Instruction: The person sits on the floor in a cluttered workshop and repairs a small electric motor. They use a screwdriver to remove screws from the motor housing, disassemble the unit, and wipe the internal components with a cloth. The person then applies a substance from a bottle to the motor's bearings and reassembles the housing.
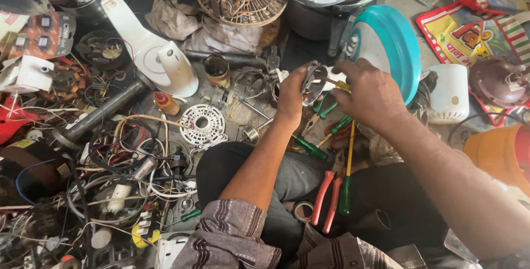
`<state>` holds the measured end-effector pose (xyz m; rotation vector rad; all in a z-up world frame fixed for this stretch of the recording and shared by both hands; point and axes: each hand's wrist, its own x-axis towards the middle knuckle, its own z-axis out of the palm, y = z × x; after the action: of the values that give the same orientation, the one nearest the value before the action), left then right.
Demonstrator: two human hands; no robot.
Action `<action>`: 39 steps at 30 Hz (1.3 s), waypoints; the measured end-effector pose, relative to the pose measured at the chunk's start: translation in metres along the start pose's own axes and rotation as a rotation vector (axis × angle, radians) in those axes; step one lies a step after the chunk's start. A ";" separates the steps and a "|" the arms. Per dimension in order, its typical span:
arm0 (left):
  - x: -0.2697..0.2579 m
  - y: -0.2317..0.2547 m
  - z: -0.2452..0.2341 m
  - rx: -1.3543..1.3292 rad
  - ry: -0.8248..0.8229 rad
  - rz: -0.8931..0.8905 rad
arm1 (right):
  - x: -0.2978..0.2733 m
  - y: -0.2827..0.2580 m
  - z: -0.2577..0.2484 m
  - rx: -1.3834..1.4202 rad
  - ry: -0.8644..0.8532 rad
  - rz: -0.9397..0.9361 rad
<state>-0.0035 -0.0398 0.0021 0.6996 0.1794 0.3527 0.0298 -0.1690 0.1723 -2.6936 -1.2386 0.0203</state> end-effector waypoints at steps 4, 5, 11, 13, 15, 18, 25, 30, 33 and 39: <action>-0.001 -0.005 -0.002 -0.050 -0.027 -0.021 | -0.002 -0.010 0.001 -0.200 -0.037 0.057; -0.001 -0.008 -0.002 -0.062 -0.054 -0.005 | -0.002 -0.011 0.002 -0.280 -0.009 0.003; -0.006 -0.008 0.002 -0.190 -0.065 -0.089 | -0.003 -0.007 0.024 -0.453 0.202 -0.181; -0.010 -0.002 0.008 -0.283 -0.023 -0.202 | -0.004 -0.002 0.031 -0.457 0.255 -0.190; -0.012 0.004 0.009 -0.367 -0.083 -0.243 | -0.005 0.004 0.034 -0.325 0.291 -0.159; -0.010 -0.002 0.007 -0.513 -0.104 -0.276 | -0.006 0.004 0.036 -0.042 0.298 -0.127; -0.007 -0.016 0.000 -0.541 -0.113 -0.282 | -0.003 0.009 0.045 -0.030 0.311 -0.165; -0.006 -0.015 0.002 -0.517 -0.094 -0.297 | -0.002 0.014 0.057 0.026 0.385 -0.145; -0.004 -0.020 0.000 -0.508 -0.124 -0.281 | -0.003 0.015 0.060 0.050 0.394 -0.110; -0.004 -0.023 -0.001 -0.485 -0.111 -0.254 | -0.005 0.012 0.061 0.006 0.389 -0.068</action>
<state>-0.0012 -0.0571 -0.0139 0.2109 0.0705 0.1040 0.0302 -0.1708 0.1098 -2.4845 -1.1975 -0.4835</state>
